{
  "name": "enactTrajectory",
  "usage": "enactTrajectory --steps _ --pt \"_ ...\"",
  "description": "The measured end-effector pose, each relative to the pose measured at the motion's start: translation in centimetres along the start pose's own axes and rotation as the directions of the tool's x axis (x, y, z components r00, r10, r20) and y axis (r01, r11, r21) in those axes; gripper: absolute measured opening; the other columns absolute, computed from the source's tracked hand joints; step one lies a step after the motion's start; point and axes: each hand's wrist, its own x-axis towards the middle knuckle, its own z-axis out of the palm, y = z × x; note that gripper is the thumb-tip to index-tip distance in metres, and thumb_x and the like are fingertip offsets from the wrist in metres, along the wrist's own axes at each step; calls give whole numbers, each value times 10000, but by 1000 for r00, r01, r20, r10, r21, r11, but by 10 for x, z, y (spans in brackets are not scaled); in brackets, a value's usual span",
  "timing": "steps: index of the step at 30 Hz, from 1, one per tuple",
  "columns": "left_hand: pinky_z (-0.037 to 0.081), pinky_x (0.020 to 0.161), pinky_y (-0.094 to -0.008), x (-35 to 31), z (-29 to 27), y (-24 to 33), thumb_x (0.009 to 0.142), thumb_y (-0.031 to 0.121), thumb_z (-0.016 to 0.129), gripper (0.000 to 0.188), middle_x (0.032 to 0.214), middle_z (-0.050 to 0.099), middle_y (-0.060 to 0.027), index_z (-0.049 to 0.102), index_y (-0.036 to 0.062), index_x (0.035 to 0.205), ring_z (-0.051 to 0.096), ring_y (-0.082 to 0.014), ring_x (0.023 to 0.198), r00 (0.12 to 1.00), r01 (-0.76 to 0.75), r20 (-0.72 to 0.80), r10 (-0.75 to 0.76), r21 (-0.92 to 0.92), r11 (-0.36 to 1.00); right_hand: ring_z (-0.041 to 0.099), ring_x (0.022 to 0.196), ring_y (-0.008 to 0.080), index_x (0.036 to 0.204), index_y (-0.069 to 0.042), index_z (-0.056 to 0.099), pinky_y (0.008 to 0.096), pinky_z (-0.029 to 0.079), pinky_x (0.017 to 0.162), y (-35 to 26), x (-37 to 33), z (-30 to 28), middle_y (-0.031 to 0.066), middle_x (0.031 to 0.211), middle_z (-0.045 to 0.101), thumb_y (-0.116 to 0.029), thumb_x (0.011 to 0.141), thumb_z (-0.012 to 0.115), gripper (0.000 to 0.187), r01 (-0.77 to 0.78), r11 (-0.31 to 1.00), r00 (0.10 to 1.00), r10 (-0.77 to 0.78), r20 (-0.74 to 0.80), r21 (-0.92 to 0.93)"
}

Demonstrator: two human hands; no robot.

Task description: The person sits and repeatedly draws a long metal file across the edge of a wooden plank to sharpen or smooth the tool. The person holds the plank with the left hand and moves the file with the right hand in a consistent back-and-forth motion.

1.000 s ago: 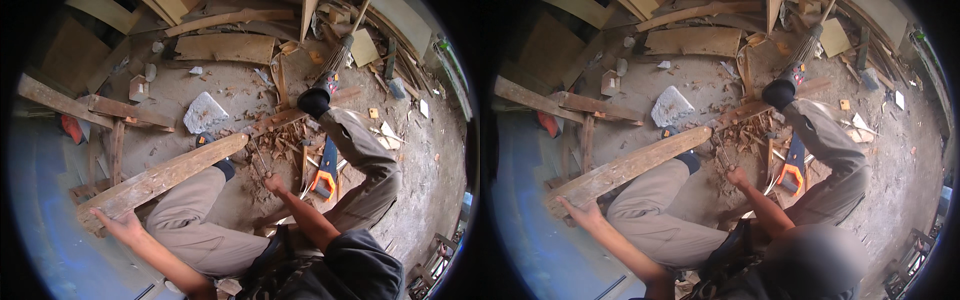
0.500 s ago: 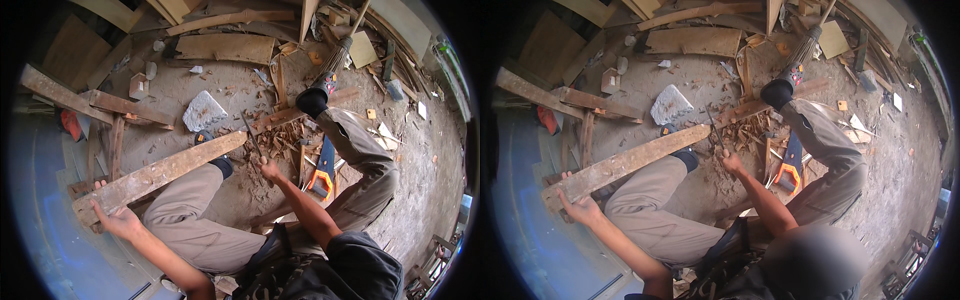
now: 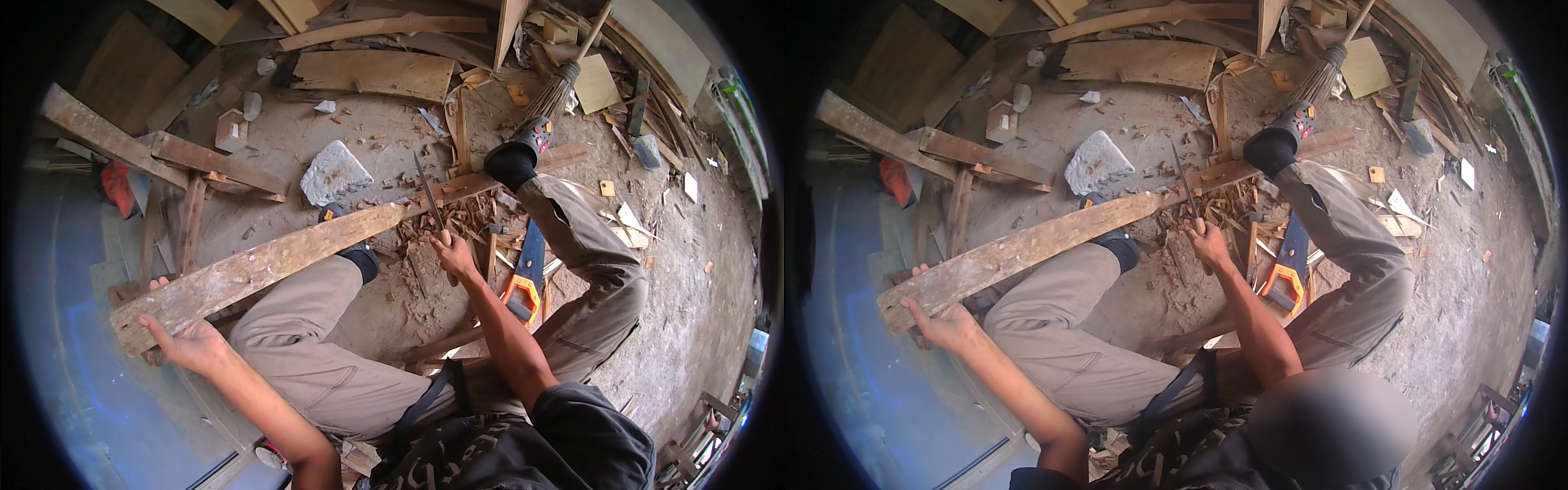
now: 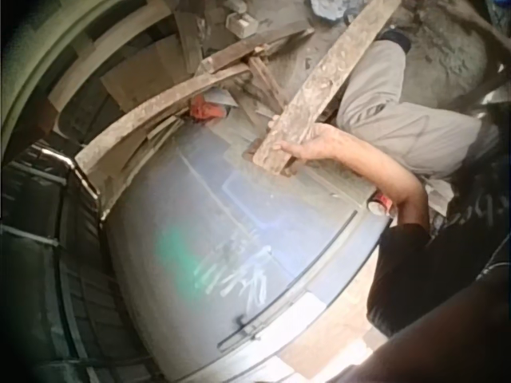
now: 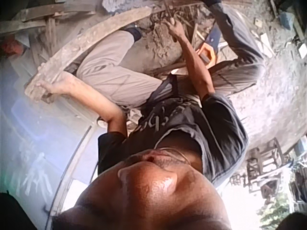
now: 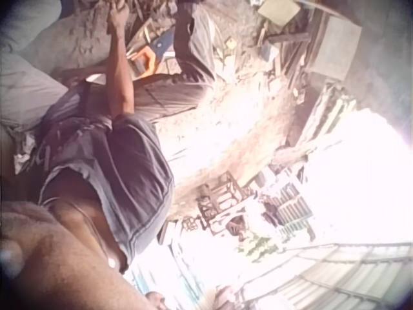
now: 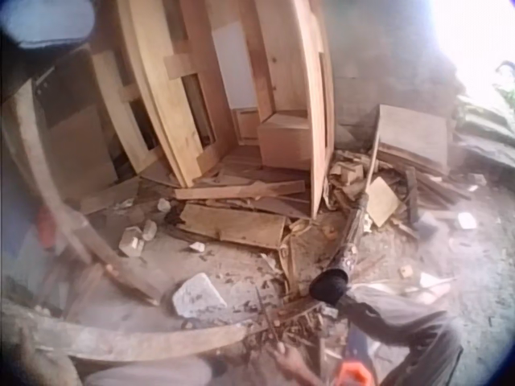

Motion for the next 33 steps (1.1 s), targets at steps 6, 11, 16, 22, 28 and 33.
enactTrajectory --steps 6,11,16,22,28,33 --pt "405 1099 -472 1 3 -2 983 388 586 632 1341 549 -228 461 -119 1339 527 -298 1273 996 80 -51 -77 56 995 507 562 109 851 -36 584 309 413 511 2 -3 2 17 637 539 -429 912 679 410 51 997 996 -55 -66 -64" --pt "404 1100 -467 5 -13 0 985 398 583 634 1353 549 -205 461 -104 1352 521 -277 1280 995 72 -71 -65 95 993 501 618 137 824 -19 548 309 427 581 -146 -43 -9 67 686 552 -305 912 699 335 357 922 927 -330 -179 150" --pt "402 1103 -462 8 -18 1 989 396 576 632 1364 547 -187 452 -96 1366 520 -265 1283 994 74 -85 -67 81 994 422 614 107 754 -34 493 284 391 562 -160 -52 -1 23 669 487 -105 898 674 242 616 733 777 -506 -374 288" --pt "380 1115 -459 10 -7 -2 988 391 582 631 1371 543 -186 447 -85 1379 500 -267 1302 990 91 -115 -80 98 991 665 993 424 975 73 674 468 504 835 43 -21 36 306 971 676 -291 812 632 401 -227 920 970 241 6 -320" --pt "372 1117 -464 6 -13 -1 979 371 601 630 1372 537 -196 441 -84 1384 497 -273 1300 991 87 -106 -83 41 995 654 993 451 959 86 671 486 505 859 44 -18 27 324 973 671 -333 817 637 444 -208 899 972 235 21 -386" --pt "366 1119 -488 1 -7 5 978 344 606 617 1374 532 -200 433 -87 1385 496 -273 1299 999 -3 -54 6 56 998 659 981 454 999 92 673 474 513 835 -3 -14 41 323 980 674 -375 816 646 503 -209 924 960 256 110 -321"
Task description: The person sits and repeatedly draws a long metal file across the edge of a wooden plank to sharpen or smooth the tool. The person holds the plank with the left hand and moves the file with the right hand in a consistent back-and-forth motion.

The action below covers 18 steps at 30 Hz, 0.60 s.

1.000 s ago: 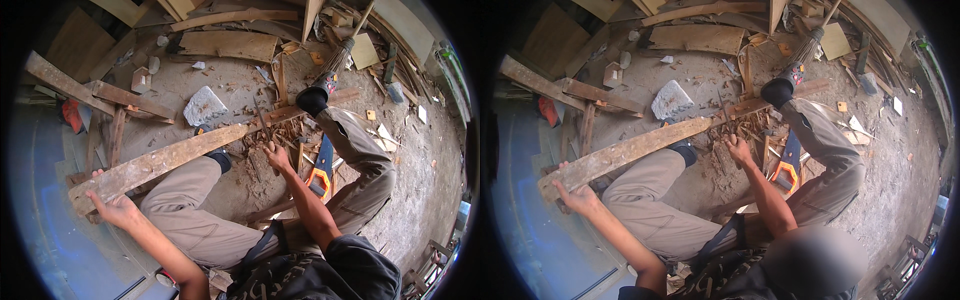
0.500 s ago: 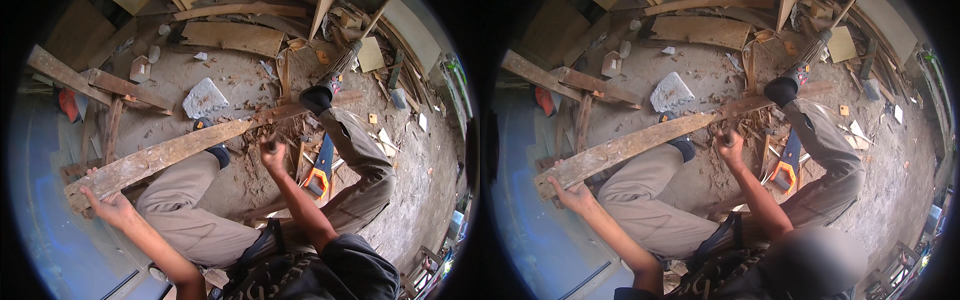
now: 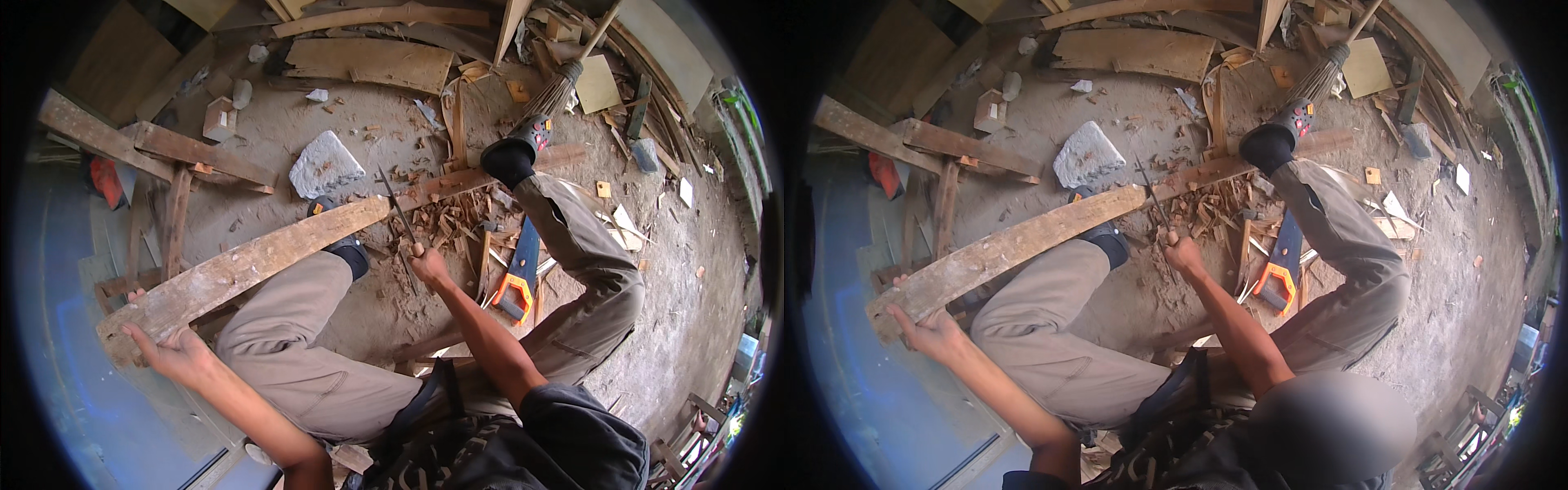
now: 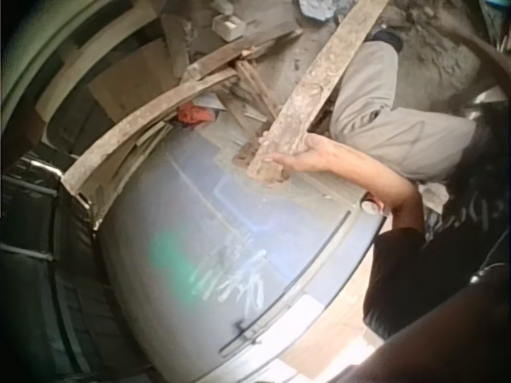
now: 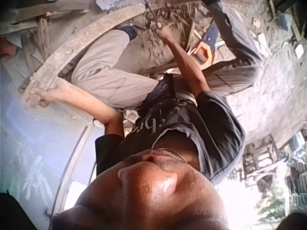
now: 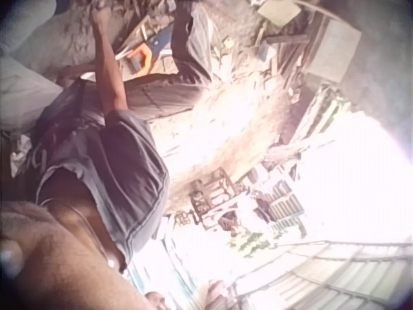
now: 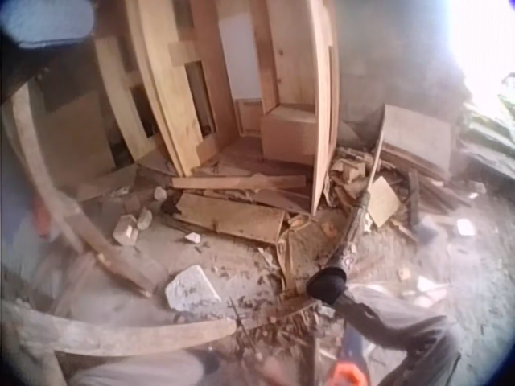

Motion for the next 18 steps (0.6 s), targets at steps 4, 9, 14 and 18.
enactTrajectory --steps 4,9,14,18 --pt "347 1132 -511 2 12 -2 1017 346 517 589 1392 503 -225 402 -89 1399 473 -312 1316 999 54 5 -54 -36 998 666 899 442 977 40 657 486 504 801 9 9 -5 289 910 682 -363 857 637 421 37 990 999 -39 9 139" --pt "323 1148 -529 -7 16 6 1051 343 404 572 1437 433 -255 349 -82 1430 436 -365 1338 994 -13 109 18 -42 999 619 691 261 892 -9 579 419 488 660 -61 -33 -55 183 731 622 -313 915 645 312 352 936 934 -350 -75 17" --pt "312 1147 -550 -9 14 6 1052 351 397 582 1452 409 -258 326 -70 1447 410 -368 1358 993 -13 113 19 -48 999 488 646 107 887 -10 550 297 435 583 -163 -86 -100 70 679 524 -231 901 704 270 703 592 709 -537 -458 395" --pt "291 1160 -549 -8 15 6 1055 383 379 611 1461 399 -263 291 -62 1465 392 -368 1371 995 -12 94 16 -46 999 416 561 154 715 -35 482 319 398 546 -125 -50 -55 47 634 470 -72 884 651 242 854 307 520 -524 -675 420"
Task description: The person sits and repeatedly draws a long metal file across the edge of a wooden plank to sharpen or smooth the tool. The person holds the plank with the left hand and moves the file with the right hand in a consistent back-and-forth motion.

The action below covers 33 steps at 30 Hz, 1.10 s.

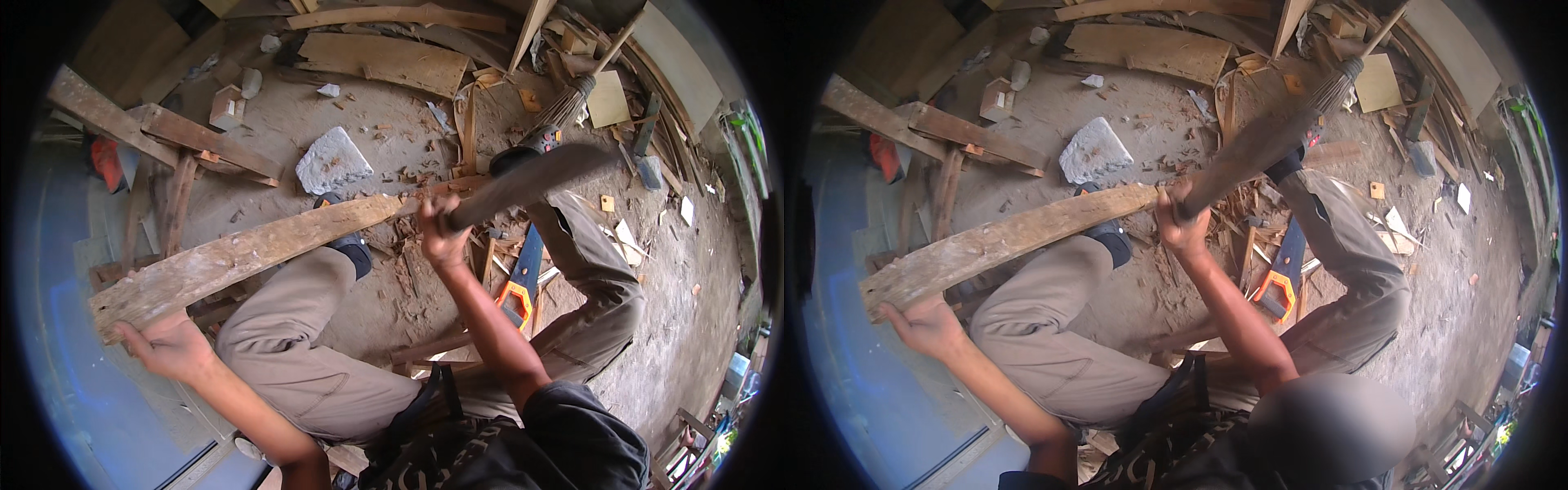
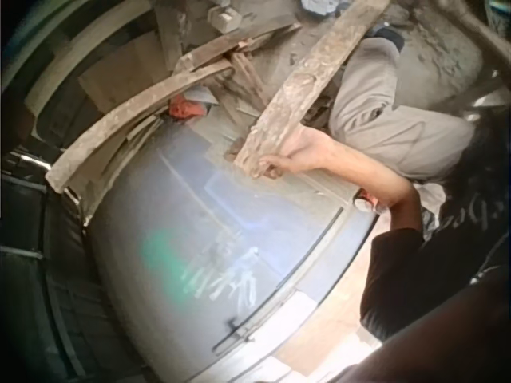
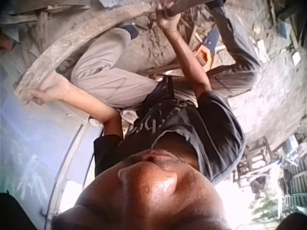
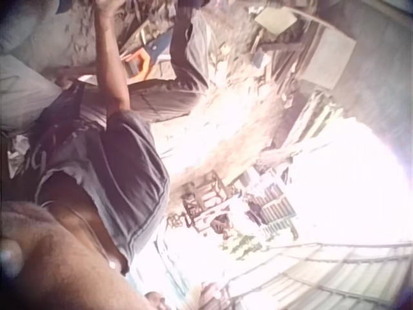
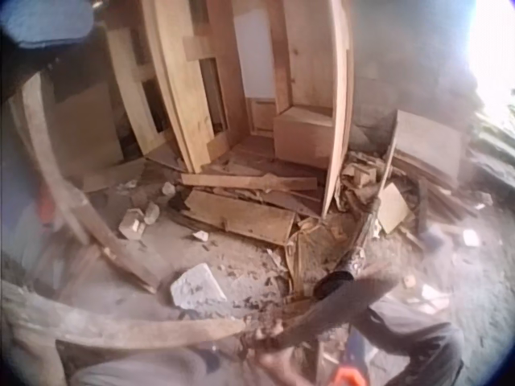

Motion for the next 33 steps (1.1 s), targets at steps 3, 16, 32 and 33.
enactTrajectory --steps 3,16,32,33 --pt "273 1174 -542 4 1 -6 1054 423 363 647 1475 384 -262 251 -46 1486 392 -364 1373 998 3 65 -4 23 1000 685 892 418 1020 -5 677 463 520 771 128 -86 -82 257 898 687 -222 852 642 276 -399 322 660 751 -24 -858" --pt "299 1173 -512 -9 12 -3 1057 445 350 655 1488 372 -234 232 -15 1507 386 -336 1382 997 -47 67 43 63 997 562 664 169 1012 -17 617 361 479 596 47 -27 -47 77 783 615 -431 902 684 434 -483 613 708 694 133 -626" --pt "275 1171 -519 -8 3 -3 1049 434 392 677 1484 383 -234 226 -49 1493 374 -325 1390 998 37 58 -37 -11 999 686 857 368 1031 63 648 458 505 758 126 -98 -84 231 821 670 -313 774 722 461 -555 382 595 803 -31 -739" --pt "274 1170 -519 -9 3 -3 1046 440 397 686 1483 384 -233 225 -51 1493 371 -323 1392 996 39 85 -38 -14 999 684 859 374 1014 68 645 460 505 762 128 -99 -84 234 820 667 -320 775 722 462 -550 373 598 800 -40 -747"
